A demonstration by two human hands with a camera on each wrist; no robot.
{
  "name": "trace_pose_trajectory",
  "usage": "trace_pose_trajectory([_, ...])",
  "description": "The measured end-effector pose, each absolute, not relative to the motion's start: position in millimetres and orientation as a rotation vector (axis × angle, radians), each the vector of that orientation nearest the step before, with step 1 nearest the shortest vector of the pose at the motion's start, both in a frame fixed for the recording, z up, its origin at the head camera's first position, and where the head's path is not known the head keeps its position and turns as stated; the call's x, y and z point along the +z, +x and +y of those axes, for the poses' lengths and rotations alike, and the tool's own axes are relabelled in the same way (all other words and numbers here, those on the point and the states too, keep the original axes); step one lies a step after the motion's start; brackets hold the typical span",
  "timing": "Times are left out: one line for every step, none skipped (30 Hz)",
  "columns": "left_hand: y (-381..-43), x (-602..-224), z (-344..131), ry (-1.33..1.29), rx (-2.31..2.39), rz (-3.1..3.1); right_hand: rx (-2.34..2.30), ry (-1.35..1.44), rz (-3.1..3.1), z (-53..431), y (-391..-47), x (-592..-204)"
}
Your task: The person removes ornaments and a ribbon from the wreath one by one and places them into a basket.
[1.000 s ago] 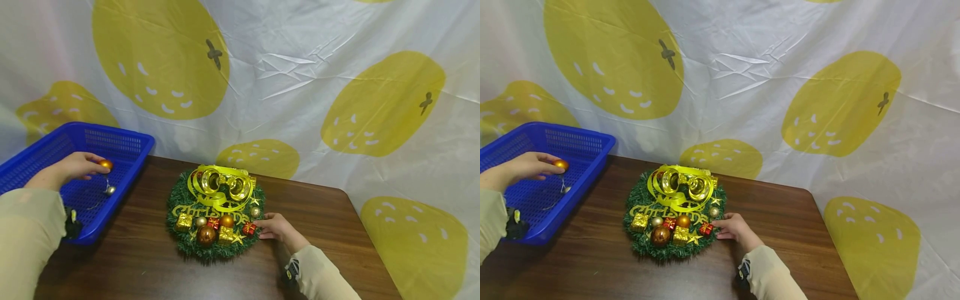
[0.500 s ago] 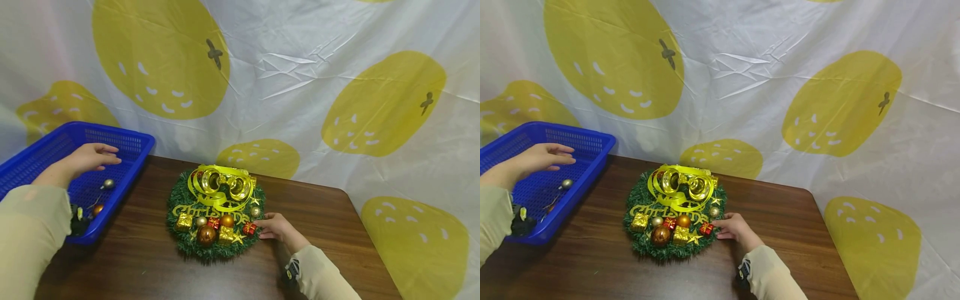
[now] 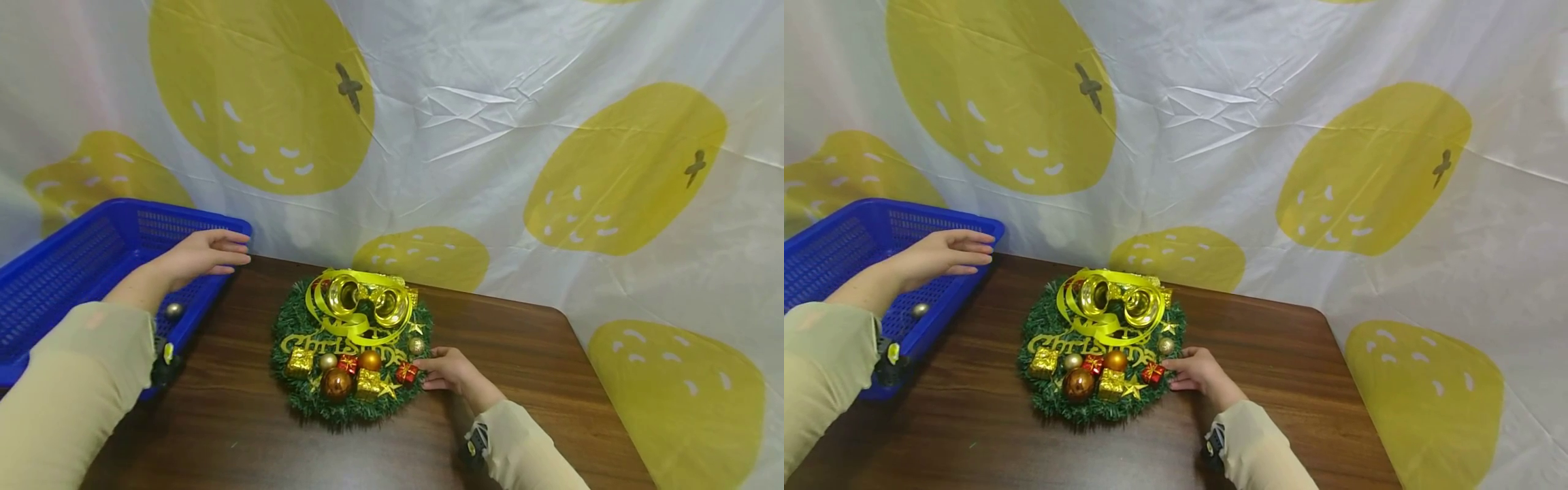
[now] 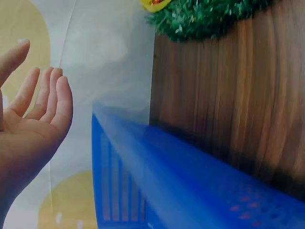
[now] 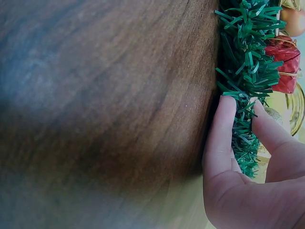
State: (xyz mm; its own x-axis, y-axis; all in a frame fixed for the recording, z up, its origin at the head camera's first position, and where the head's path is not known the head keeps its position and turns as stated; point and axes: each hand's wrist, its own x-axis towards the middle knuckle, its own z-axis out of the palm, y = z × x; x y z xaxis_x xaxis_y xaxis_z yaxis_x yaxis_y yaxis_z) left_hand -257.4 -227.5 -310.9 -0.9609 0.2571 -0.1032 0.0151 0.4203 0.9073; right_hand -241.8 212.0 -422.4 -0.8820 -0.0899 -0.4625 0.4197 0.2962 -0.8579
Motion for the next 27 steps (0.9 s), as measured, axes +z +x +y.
trace_pose_trajectory([-258.2, -311.8, -224.2, 0.252, 1.566, 2.442, -1.615, 0.297, 2.145, 212.0, -241.6, -422.3])
trace_pose_trajectory([-258.9, -312.7, -220.9, 0.259, 1.568, 2.439, -1.616, 0.301, 2.145, 212.0, -241.5, -422.2])
trace_pose_trajectory([-259.3, -313.8, -217.8, 0.266, 1.568, 2.435, -1.614, 0.302, 2.146, 211.9, -241.4, -422.2])
trace_pose_trajectory([-259.9, -315.3, -214.9, 0.280, 1.575, 2.426, -1.615, 0.302, 2.146, 211.9, -241.3, -422.2])
trace_pose_trajectory([-259.9, -316.4, -211.7, 0.294, 1.588, 2.410, -1.617, 0.301, 2.145, 211.9, -241.2, -422.3])
trace_pose_trajectory([-259.8, -317.6, -208.5, 0.304, 1.607, 2.391, -1.620, 0.300, 2.145, 211.7, -240.9, -422.1])
trace_pose_trajectory([-259.5, -318.8, -205.5, 0.311, 1.623, 2.371, -1.622, 0.299, 2.144, 211.6, -240.7, -422.1])
trace_pose_trajectory([-258.8, -320.1, -202.6, 0.317, 1.638, 2.353, -1.621, 0.294, 2.145, 211.5, -240.5, -422.1])
trace_pose_trajectory([-258.0, -321.3, -199.7, 0.323, 1.650, 2.336, -1.622, 0.291, 2.145, 211.4, -240.3, -422.1])
trace_pose_trajectory([-257.0, -322.6, -196.9, 0.329, 1.665, 2.320, -1.624, 0.289, 2.144, 211.1, -240.0, -421.9])
trace_pose_trajectory([-255.8, -323.5, -194.1, 0.334, 1.675, 2.306, -1.625, 0.288, 2.144, 211.0, -239.8, -421.8])
trace_pose_trajectory([-255.1, -324.8, -191.4, 0.339, 1.680, 2.298, -1.624, 0.288, 2.146, 210.8, -239.7, -421.8])
trace_pose_trajectory([-254.8, -326.3, -188.9, 0.347, 1.681, 2.293, -1.622, 0.288, 2.147, 210.6, -239.9, -421.9])
trace_pose_trajectory([-254.4, -327.7, -186.3, 0.355, 1.688, 2.285, -1.623, 0.289, 2.148, 210.4, -239.8, -421.9])
trace_pose_trajectory([-254.1, -329.0, -183.7, 0.361, 1.695, 2.274, -1.626, 0.294, 2.147, 210.2, -239.9, -421.9])
trace_pose_trajectory([-253.9, -330.4, -181.1, 0.371, 1.702, 2.264, -1.626, 0.296, 2.147, 210.1, -240.1, -422.1])
trace_pose_trajectory([-254.0, -331.8, -178.6, 0.376, 1.710, 2.253, -1.625, 0.296, 2.147, 210.1, -240.2, -422.2])
trace_pose_trajectory([-254.0, -333.2, -176.1, 0.380, 1.718, 2.241, -1.625, 0.296, 2.147, 210.1, -240.3, -422.3])
trace_pose_trajectory([-253.8, -334.7, -173.8, 0.384, 1.726, 2.229, -1.626, 0.297, 2.146, 210.0, -240.4, -422.3])
trace_pose_trajectory([-253.5, -335.8, -171.5, 0.387, 1.734, 2.217, -1.626, 0.297, 2.146, 210.0, -240.5, -422.3])
trace_pose_trajectory([-253.2, -337.0, -169.3, 0.393, 1.735, 2.210, -1.625, 0.297, 2.145, 210.0, -240.7, -422.3])
trace_pose_trajectory([-253.2, -338.6, -167.5, 0.401, 1.736, 2.204, -1.624, 0.297, 2.146, 210.0, -240.8, -422.3])
trace_pose_trajectory([-253.1, -340.2, -165.6, 0.407, 1.739, 2.196, -1.624, 0.297, 2.145, 210.1, -240.8, -422.3])
trace_pose_trajectory([-252.8, -341.7, -163.8, 0.416, 1.736, 2.194, -1.623, 0.298, 2.146, 210.1, -240.9, -422.2])
trace_pose_trajectory([-252.6, -343.5, -162.0, 0.428, 1.735, 2.190, -1.623, 0.298, 2.146, 210.1, -240.9, -422.3])
trace_pose_trajectory([-252.5, -345.4, -160.2, 0.442, 1.733, 2.185, -1.623, 0.298, 2.145, 210.1, -240.9, -422.3])
trace_pose_trajectory([-252.2, -347.5, -158.3, 0.448, 1.733, 2.180, -1.623, 0.298, 2.145, 210.2, -241.0, -422.4])
